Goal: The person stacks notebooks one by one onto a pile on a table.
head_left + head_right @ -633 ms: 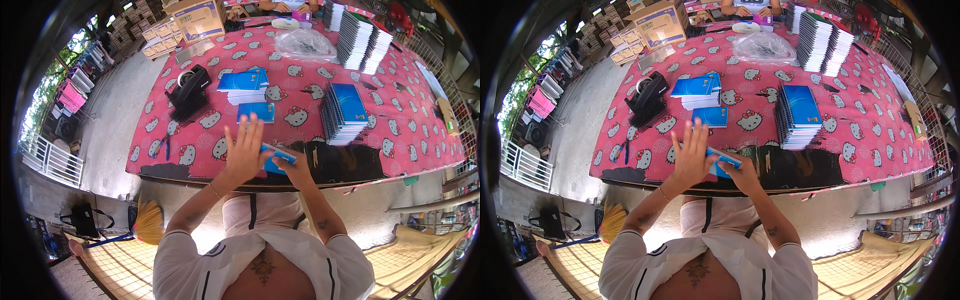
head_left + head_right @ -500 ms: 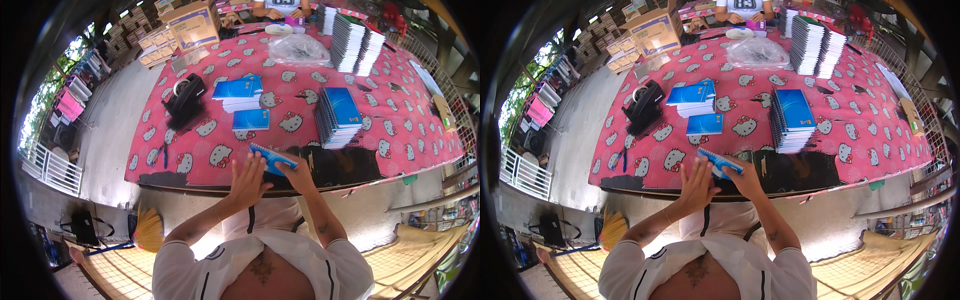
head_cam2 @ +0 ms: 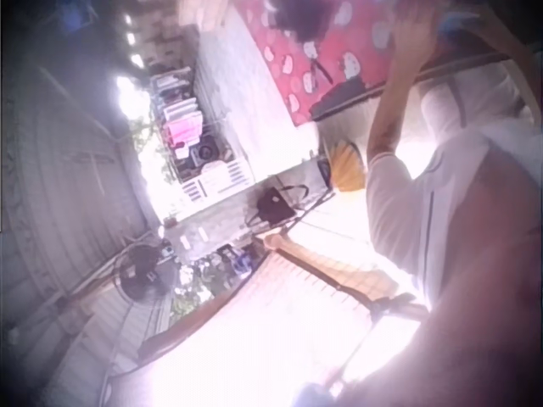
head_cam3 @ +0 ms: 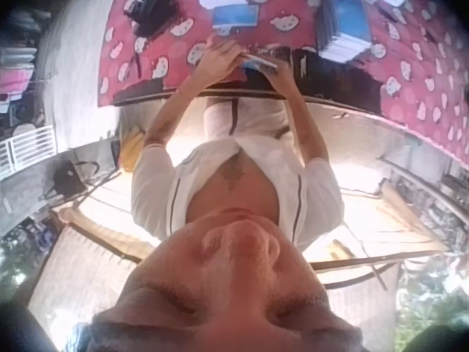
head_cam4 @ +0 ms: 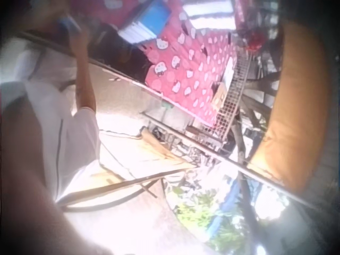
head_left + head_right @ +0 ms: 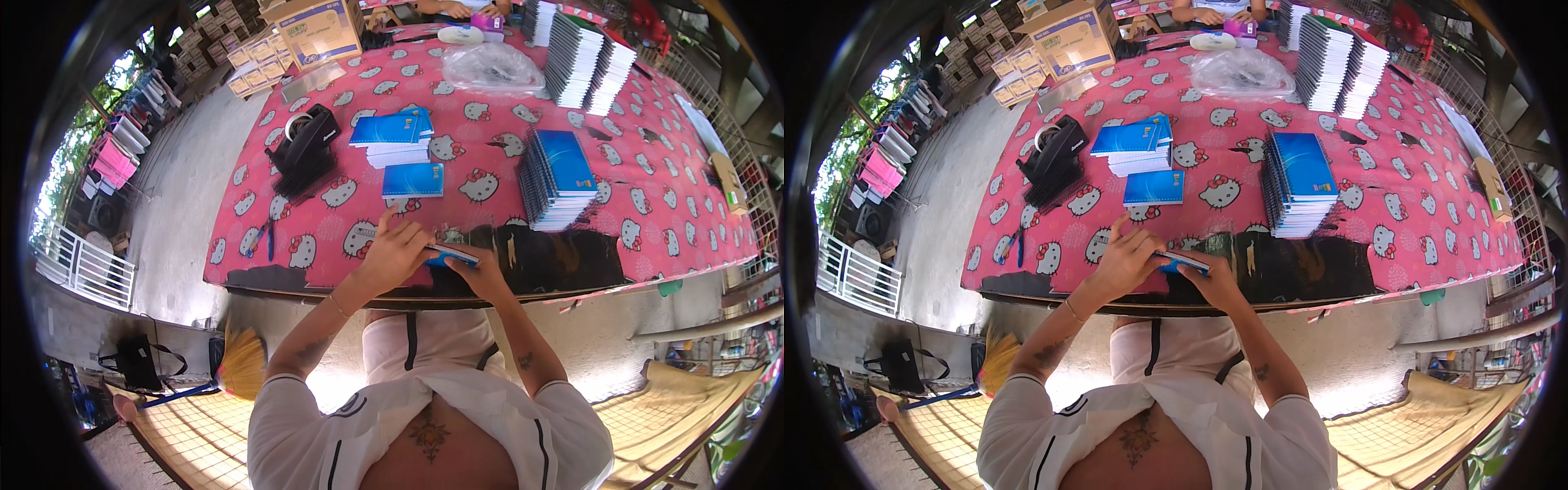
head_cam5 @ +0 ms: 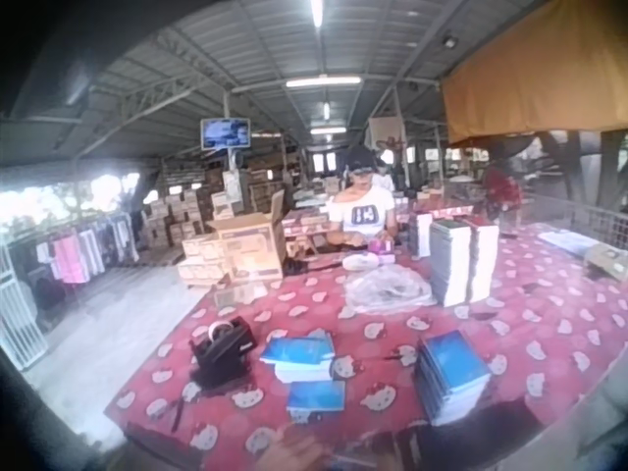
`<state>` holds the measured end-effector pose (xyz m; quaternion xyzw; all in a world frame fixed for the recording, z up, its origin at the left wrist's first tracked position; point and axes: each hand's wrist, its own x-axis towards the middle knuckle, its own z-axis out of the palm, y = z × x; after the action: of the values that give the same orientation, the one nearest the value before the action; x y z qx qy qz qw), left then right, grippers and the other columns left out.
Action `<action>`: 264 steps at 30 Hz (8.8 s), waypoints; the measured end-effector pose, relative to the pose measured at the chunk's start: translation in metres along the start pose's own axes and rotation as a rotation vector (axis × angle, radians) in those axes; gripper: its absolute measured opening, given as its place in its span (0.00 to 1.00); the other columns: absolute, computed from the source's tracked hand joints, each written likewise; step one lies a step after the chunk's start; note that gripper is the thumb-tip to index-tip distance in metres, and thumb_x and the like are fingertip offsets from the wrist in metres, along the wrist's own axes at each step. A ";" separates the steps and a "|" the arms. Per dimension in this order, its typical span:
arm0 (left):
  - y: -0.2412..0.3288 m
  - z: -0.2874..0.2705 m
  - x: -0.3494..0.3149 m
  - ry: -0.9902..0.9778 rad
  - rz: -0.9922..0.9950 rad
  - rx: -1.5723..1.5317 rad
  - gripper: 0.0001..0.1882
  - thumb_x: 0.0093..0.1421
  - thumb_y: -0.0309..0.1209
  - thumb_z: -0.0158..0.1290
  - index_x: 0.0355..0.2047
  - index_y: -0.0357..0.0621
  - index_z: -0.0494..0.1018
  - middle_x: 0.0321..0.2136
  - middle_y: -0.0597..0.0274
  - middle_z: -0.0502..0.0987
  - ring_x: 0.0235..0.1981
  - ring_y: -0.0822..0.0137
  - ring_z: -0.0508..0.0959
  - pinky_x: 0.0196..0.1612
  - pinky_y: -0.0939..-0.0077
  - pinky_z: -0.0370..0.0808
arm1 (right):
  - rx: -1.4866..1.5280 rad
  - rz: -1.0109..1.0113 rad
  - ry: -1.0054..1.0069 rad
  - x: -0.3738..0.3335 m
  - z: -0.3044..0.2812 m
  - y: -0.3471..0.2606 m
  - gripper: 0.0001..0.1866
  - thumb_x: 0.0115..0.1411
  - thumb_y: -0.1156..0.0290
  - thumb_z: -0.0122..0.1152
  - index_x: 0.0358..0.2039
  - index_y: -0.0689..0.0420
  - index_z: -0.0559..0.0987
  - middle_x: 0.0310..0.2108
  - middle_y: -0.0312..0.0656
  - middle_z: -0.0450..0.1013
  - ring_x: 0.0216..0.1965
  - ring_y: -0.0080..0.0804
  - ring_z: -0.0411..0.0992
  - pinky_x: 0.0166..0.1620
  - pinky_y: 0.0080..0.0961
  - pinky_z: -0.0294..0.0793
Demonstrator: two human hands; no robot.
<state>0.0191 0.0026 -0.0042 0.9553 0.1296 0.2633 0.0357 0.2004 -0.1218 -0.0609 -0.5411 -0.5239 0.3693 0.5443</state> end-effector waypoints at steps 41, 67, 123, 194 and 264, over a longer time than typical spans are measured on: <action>0.068 0.062 -0.052 -0.066 -0.072 0.102 0.47 0.62 0.62 0.42 0.67 0.31 0.56 0.69 0.40 0.54 0.71 0.43 0.53 0.66 0.30 0.43 | -0.172 -0.133 0.050 0.005 0.009 0.011 0.13 0.49 0.77 0.64 0.38 0.65 0.80 0.31 0.56 0.77 0.32 0.58 0.75 0.39 0.40 0.74; 0.044 0.007 0.011 0.033 -0.074 -0.215 0.12 0.55 0.30 0.62 0.40 0.45 0.77 0.35 0.59 0.79 0.41 0.56 0.78 0.48 0.56 0.70 | -0.284 -0.282 -0.043 0.000 -0.045 -0.043 0.05 0.53 0.79 0.66 0.29 0.62 0.78 0.27 0.41 0.76 0.28 0.25 0.76 0.33 0.23 0.74; -0.221 0.003 -0.053 0.230 -0.339 0.548 0.07 0.61 0.26 0.53 0.38 0.37 0.76 0.35 0.50 0.76 0.33 0.49 0.77 0.39 0.56 0.76 | 0.041 0.001 0.233 0.018 0.003 0.003 0.25 0.55 0.75 0.71 0.52 0.58 0.73 0.41 0.43 0.77 0.40 0.25 0.74 0.44 0.23 0.74; -0.022 -0.031 0.006 -0.240 -0.235 -0.521 0.11 0.59 0.37 0.62 0.39 0.49 0.77 0.31 0.63 0.80 0.36 0.61 0.80 0.51 0.55 0.67 | -0.017 -0.026 0.035 0.000 -0.007 -0.019 0.15 0.62 0.76 0.62 0.50 0.62 0.81 0.45 0.45 0.80 0.45 0.26 0.76 0.49 0.26 0.74; 0.073 0.040 -0.009 0.002 -0.157 0.076 0.32 0.66 0.52 0.46 0.61 0.40 0.65 0.63 0.50 0.65 0.68 0.53 0.61 0.66 0.30 0.40 | -0.172 0.054 0.061 -0.002 -0.006 0.013 0.17 0.56 0.73 0.66 0.47 0.61 0.81 0.28 0.51 0.78 0.25 0.31 0.74 0.35 0.28 0.74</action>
<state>0.0483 -0.0705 -0.0330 0.9426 0.2141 0.2554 0.0199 0.2080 -0.1230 -0.0729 -0.6107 -0.5223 0.3208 0.5013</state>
